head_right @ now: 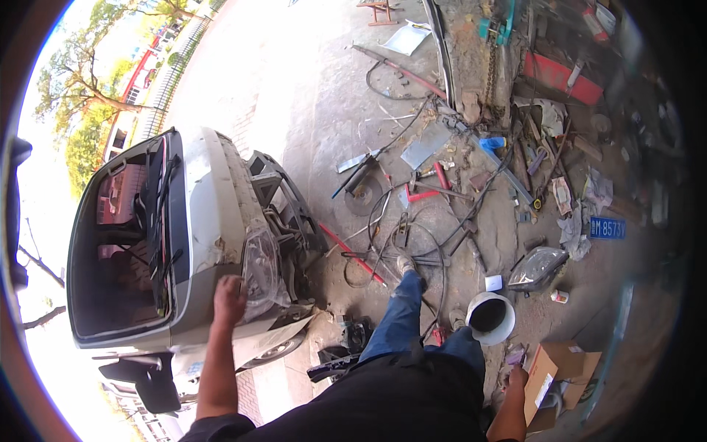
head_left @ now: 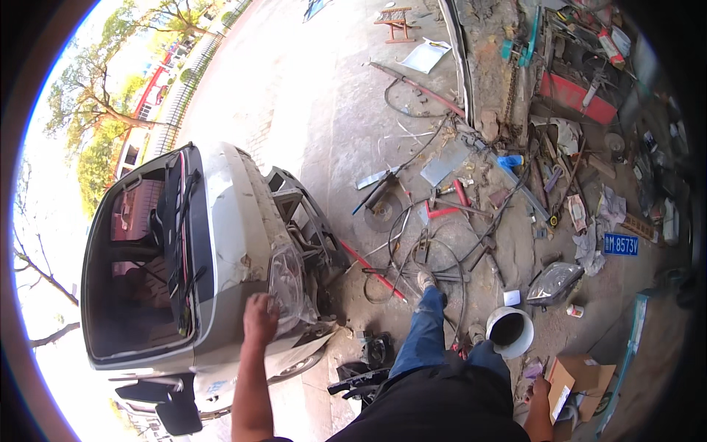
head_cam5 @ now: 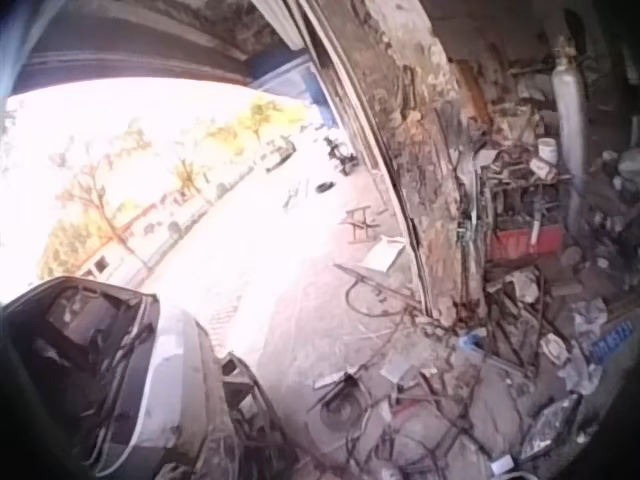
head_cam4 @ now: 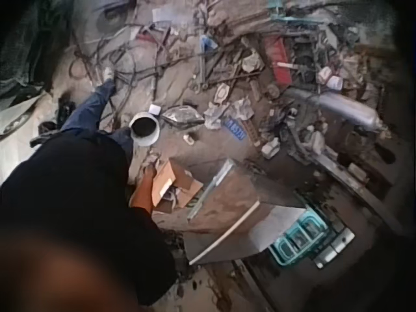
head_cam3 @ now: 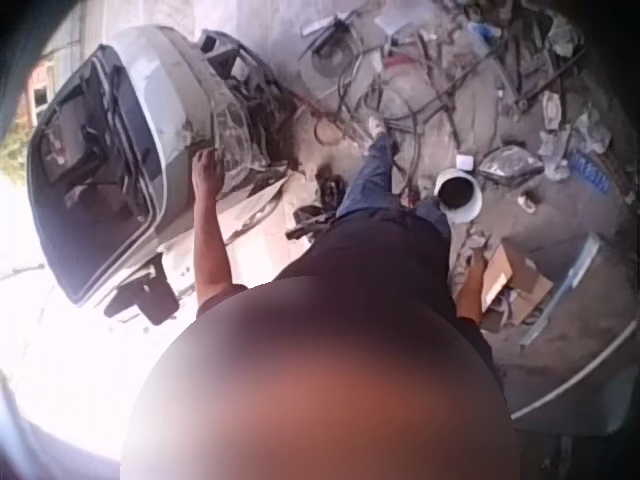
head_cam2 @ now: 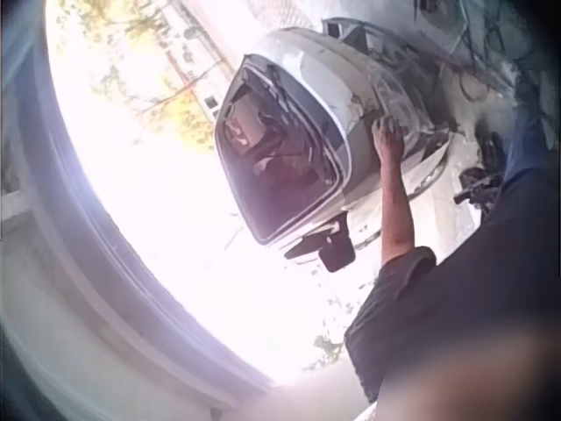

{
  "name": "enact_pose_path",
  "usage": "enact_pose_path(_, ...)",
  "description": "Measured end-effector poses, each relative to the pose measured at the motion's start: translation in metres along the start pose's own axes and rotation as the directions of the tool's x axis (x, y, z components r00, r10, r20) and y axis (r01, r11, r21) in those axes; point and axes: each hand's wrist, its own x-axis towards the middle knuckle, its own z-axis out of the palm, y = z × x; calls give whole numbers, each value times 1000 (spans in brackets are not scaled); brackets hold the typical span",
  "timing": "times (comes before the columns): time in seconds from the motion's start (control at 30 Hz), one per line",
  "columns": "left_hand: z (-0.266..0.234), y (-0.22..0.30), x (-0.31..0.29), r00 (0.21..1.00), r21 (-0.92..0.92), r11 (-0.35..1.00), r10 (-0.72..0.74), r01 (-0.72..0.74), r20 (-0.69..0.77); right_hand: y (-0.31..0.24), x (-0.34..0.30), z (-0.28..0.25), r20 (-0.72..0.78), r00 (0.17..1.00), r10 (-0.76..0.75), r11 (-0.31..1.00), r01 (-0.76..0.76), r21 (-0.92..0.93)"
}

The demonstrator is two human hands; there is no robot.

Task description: The person uses a cordless drill to attach a headlight assembly and other components to a car bumper. They then move the bumper to the front of a white truck and align it for installation.

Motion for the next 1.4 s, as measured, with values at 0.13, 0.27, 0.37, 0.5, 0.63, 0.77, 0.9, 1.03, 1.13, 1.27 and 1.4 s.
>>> enact_pose_path(0.13,-25,-66,115,993,83,996,38,-29,-111,-35,-51,56,-27,1000,-16,996,19,91)
enact_pose_path(0.27,-51,-145,206,988,252,966,93,-61,-119,-98,-104,132,58,980,-192,975,184,123)
enact_pose_path(0.37,-63,-196,253,988,305,952,63,-17,-142,-171,-153,185,111,953,-281,960,278,37)
enact_pose_path(0.5,-66,-240,291,993,326,943,-29,64,-112,-256,-241,237,313,789,-529,844,448,296)
enact_pose_path(0.63,-60,-263,306,993,332,938,-78,102,-84,-327,-334,265,384,651,-655,738,440,512)
enact_pose_path(0.77,-51,-274,320,988,390,909,-122,149,-93,-381,-411,294,501,325,-802,598,417,685)
enact_pose_path(0.9,-40,-278,334,977,403,893,-154,200,-144,-439,-456,338,580,180,-794,604,333,724)
enact_pose_path(1.03,-42,-285,341,938,413,846,-265,338,-226,-504,-475,404,708,178,-683,723,305,620)
enact_pose_path(1.13,-53,-291,347,852,359,774,-449,521,-268,-557,-491,476,800,119,-589,788,304,535)
enact_pose_path(1.27,-46,-284,364,850,491,695,-449,525,-274,-613,-528,549,927,-2,-376,867,352,352)
enact_pose_path(1.4,-42,-280,373,832,536,642,-482,548,-274,-651,-569,615,984,-83,-161,901,394,181)
